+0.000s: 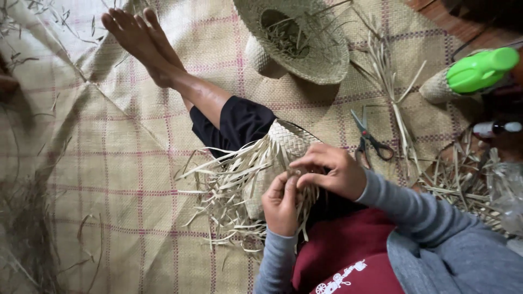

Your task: Weaving and trimming natural fibers to create a basket or hat

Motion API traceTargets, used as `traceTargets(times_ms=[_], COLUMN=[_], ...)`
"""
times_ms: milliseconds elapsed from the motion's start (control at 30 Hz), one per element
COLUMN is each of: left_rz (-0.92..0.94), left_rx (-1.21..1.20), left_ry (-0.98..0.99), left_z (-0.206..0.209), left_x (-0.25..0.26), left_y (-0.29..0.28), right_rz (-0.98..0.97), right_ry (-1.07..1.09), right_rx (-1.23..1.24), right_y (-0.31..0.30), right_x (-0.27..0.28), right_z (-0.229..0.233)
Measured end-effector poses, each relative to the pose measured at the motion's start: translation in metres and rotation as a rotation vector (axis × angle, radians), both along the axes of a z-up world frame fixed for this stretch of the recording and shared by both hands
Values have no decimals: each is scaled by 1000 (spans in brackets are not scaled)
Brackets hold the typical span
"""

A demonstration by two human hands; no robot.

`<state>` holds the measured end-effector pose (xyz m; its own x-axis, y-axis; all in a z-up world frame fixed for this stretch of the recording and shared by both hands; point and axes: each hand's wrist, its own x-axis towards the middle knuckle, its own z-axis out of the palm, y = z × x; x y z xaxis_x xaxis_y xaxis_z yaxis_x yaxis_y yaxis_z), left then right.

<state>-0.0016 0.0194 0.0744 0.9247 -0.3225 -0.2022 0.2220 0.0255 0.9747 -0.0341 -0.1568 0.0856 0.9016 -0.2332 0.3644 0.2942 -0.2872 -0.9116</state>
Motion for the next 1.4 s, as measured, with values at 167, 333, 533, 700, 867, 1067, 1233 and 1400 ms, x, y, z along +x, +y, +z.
traceTargets(times_ms=[167,333,533,700,867,1067,1233,1400], left_rz=[-136,-180,-235,-273,-289,-370,-466,-600], left_rx=[160,228,217,42,3,182,305,457], left_ry=[-314,-363,-263,-229,-267,-249,-270,-266], left_z=[19,29,9,2,15,10,-3,26], left_x=[-6,-8,-7,-9,-10,-12,-12,-2], left_y=[-6,-15,-17,-18,-23,-19,25,108], right_rz=[88,121,173,259,231,53,-187,-373], right_ry=[85,102,113,238,262,190,198,117], right_rx=[172,282,179,632,621,360,306,337], right_y=[-10,-18,-29,-29,-31,-20,-41,-73], right_x=[-11,-24,-28,-33,-35,-31,-23,-20], right_z=[-1,0,-2,-13,-25,-18,-21,-39])
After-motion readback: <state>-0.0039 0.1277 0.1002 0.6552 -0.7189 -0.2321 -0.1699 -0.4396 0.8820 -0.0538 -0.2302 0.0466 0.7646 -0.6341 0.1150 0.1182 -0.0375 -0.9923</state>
